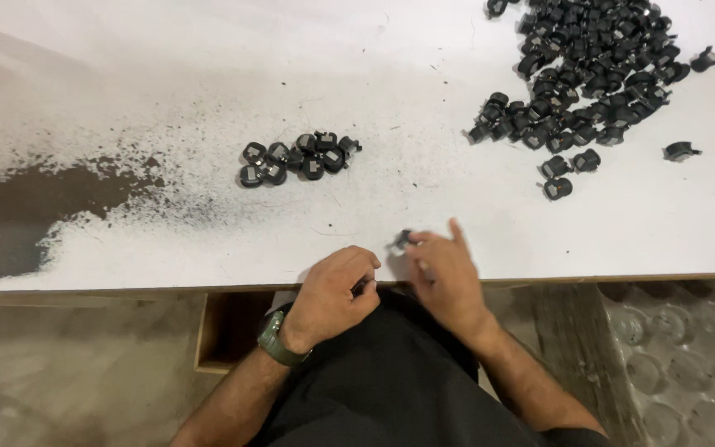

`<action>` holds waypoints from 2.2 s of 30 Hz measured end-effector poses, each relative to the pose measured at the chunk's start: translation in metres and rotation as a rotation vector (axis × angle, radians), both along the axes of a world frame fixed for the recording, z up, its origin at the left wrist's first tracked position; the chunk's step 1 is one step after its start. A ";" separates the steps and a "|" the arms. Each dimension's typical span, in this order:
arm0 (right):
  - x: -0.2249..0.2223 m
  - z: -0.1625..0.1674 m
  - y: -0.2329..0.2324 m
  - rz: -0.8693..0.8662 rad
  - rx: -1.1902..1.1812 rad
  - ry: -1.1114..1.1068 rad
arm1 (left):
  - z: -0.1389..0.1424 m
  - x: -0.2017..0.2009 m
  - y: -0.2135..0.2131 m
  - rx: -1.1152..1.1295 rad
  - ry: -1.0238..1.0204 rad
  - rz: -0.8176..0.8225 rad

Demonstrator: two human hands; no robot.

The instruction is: The person sits at a white workbench with piles of small black plastic housings and assembles them one at a time, holding a housing in one hand and using a small blade in the other to press and trim a metal contact into the part, then sets the finished piece aside and picks the next one.

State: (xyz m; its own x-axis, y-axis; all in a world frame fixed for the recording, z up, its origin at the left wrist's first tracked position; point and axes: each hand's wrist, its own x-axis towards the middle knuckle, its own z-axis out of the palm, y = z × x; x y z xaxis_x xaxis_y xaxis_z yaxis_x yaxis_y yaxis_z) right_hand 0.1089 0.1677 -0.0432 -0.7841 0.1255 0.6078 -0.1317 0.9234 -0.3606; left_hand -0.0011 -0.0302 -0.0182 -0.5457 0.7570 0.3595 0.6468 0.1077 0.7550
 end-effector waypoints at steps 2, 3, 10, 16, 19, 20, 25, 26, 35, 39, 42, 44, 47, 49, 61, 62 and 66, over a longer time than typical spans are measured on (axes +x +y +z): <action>-0.005 0.006 0.028 -0.156 -0.004 0.016 | -0.001 -0.017 -0.006 -0.052 0.190 0.108; -0.007 0.007 0.040 -0.229 -0.055 0.058 | -0.002 -0.028 -0.012 -0.074 0.283 0.165; 0.000 -0.006 0.016 -0.147 -0.392 -0.097 | -0.004 -0.121 -0.062 -0.213 0.433 0.652; -0.005 0.001 0.001 -0.068 -0.211 0.021 | -0.003 -0.143 -0.050 -0.389 0.265 0.615; 0.000 0.002 0.004 -0.038 -0.238 0.034 | -0.005 -0.121 -0.052 -0.336 0.364 0.599; 0.001 0.002 0.006 -0.015 -0.261 0.052 | -0.005 -0.111 -0.052 -0.328 0.367 0.599; 0.004 0.003 0.004 0.014 -0.266 -0.005 | -0.004 -0.049 -0.027 -0.261 0.338 0.327; 0.003 0.003 0.002 0.021 -0.266 -0.025 | -0.004 -0.039 -0.021 -0.284 0.266 0.256; 0.001 0.003 -0.011 0.010 -0.019 -0.173 | 0.004 -0.008 0.026 -0.297 0.129 0.172; 0.001 -0.002 -0.018 -0.047 -0.031 -0.172 | 0.011 -0.007 0.020 -0.258 0.012 0.118; 0.002 -0.003 -0.016 -0.041 -0.053 -0.151 | 0.016 -0.013 0.008 -0.192 0.090 0.059; 0.002 -0.004 -0.014 -0.038 -0.053 -0.147 | 0.017 -0.015 0.006 -0.106 0.267 0.007; 0.003 -0.006 -0.015 -0.042 -0.050 -0.156 | 0.013 -0.013 0.013 -0.110 0.358 -0.054; 0.002 -0.007 -0.014 -0.043 -0.049 -0.153 | 0.010 -0.013 0.017 -0.082 0.351 -0.074; 0.003 -0.008 -0.015 -0.098 -0.055 -0.136 | 0.005 -0.011 0.003 -0.101 0.257 -0.025; 0.002 -0.006 -0.016 -0.104 -0.054 -0.135 | 0.005 -0.011 0.001 -0.117 0.262 -0.032; 0.003 -0.004 -0.016 -0.078 -0.042 -0.153 | 0.003 -0.012 -0.001 -0.064 0.220 -0.049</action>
